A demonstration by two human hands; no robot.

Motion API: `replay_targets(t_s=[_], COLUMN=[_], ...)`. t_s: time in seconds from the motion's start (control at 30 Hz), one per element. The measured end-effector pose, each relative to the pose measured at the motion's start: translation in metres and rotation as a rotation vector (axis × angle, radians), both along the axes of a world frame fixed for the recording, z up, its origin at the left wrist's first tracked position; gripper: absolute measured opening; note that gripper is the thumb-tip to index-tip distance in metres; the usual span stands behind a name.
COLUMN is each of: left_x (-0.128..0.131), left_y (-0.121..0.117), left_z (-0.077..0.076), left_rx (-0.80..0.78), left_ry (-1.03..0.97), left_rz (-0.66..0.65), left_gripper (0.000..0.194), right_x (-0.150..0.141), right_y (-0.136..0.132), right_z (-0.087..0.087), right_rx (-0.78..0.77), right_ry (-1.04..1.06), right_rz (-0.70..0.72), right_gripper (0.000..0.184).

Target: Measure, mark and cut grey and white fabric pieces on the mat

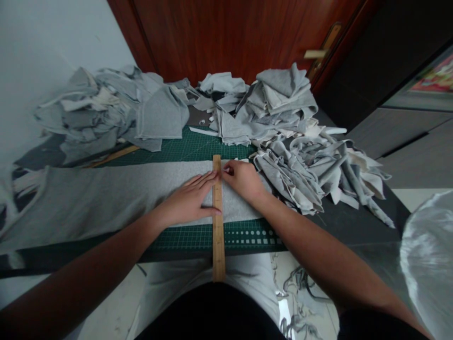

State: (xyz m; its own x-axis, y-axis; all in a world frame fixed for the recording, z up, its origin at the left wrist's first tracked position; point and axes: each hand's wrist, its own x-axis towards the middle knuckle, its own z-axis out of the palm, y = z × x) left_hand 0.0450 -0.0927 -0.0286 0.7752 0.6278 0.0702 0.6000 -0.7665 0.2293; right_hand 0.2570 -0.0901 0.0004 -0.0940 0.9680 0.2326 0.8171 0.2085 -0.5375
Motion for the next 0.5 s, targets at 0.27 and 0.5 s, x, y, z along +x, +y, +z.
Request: replay_targets(t_s=[0.27,0.5], left_x=[0.000,0.000], left_y=[-0.001,0.000], left_z=[0.001,0.001], left_rx=[-0.006,-0.004], left_ry=[0.006,0.023], left_rz=[0.005,-0.003], left_gripper=[0.102,0.103], right_x=[-0.005,0.006], right_y=[-0.005,-0.002], right_z=[-0.006,-0.012], right_rx=[-0.079,-0.083], right_ry=[0.026,0.114], right_rz=[0.092,0.175], right_gripper=[0.016,0.021])
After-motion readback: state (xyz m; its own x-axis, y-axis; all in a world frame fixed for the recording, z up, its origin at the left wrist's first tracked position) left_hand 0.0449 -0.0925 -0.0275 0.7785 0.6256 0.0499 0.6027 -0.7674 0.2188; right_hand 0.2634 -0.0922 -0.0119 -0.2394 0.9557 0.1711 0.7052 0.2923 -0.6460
